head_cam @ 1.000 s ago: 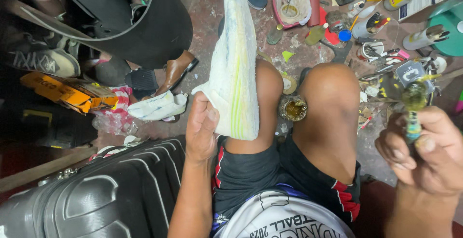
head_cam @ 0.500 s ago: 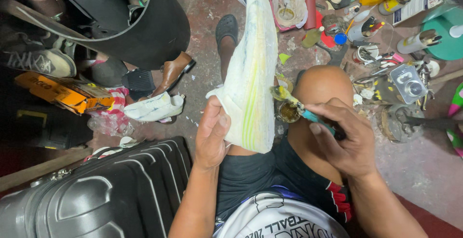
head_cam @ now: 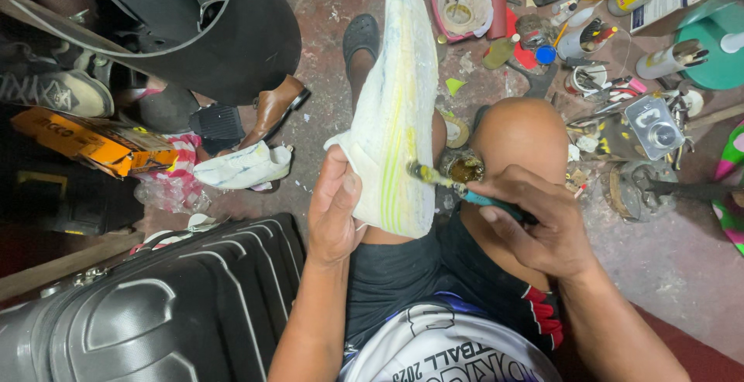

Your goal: The person applies a yellowish adhesive to the sole of a white shoe using a brush. They repeatedly dip the brush into a small jar and spread the glue across the sole's surface.

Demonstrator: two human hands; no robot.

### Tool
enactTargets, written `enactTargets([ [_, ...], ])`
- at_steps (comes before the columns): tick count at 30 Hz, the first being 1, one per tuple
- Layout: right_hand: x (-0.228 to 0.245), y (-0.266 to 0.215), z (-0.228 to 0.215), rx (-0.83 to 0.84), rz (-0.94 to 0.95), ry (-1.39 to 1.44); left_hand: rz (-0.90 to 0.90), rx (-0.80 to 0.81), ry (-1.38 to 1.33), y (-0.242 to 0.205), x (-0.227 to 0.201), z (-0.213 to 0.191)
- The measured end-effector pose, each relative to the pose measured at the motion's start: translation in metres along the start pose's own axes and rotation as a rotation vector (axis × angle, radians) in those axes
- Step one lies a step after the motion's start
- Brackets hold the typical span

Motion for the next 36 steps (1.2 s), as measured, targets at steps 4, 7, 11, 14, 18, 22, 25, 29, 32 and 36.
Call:
enactTargets([
  [4, -0.005, -0.006, -0.006, 0.096, -0.076, 0.05, 0.017, 0.0, 0.006, 0.0, -0.002, -0.002],
  [7, -0.008, -0.013, -0.009, 0.07, 0.028, 0.108, 0.004, -0.035, 0.051, -0.001, -0.002, -0.003],
  [11, -0.006, -0.025, 0.007, -0.199, 0.298, 0.573, 0.09, -0.068, 0.329, -0.006, 0.001, 0.001],
  [14, 0.006, -0.036, 0.019, -0.127, 0.369, 0.411, 0.161, -0.103, 0.455, -0.005, 0.005, 0.005],
  [18, 0.018, -0.041, 0.034, -0.152, 0.312, 0.143, 0.199, -0.14, 0.469, -0.006, 0.009, 0.007],
  [22, 0.021, -0.036, 0.044, -0.167, 0.252, 0.083, 0.178, -0.109, 0.457, -0.006, 0.01, 0.009],
  [25, 0.021, -0.033, 0.046, -0.182, 0.189, 0.028, 0.166, -0.104, 0.507, -0.007, 0.011, 0.011],
  [29, 0.02, -0.032, 0.046, -0.168, 0.209, 0.045, 0.159, -0.08, 0.523, -0.01, 0.012, 0.011],
  [32, 0.019, -0.03, 0.047, -0.189, 0.159, 0.136, 0.147, -0.08, 0.526, -0.014, 0.014, 0.012],
  [36, 0.017, -0.03, 0.051, -0.161, 0.248, 0.21, 0.133, -0.069, 0.522, -0.019, 0.017, 0.01],
])
Point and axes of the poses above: each hand's wrist, its own y-axis towards the middle knuckle, its own z-axis out of the palm, x = y × z, the point moved 1 cm from there along y, towards the middle knuckle, and after that the axes turned 8 degrees about x, right-handed, at the moved point
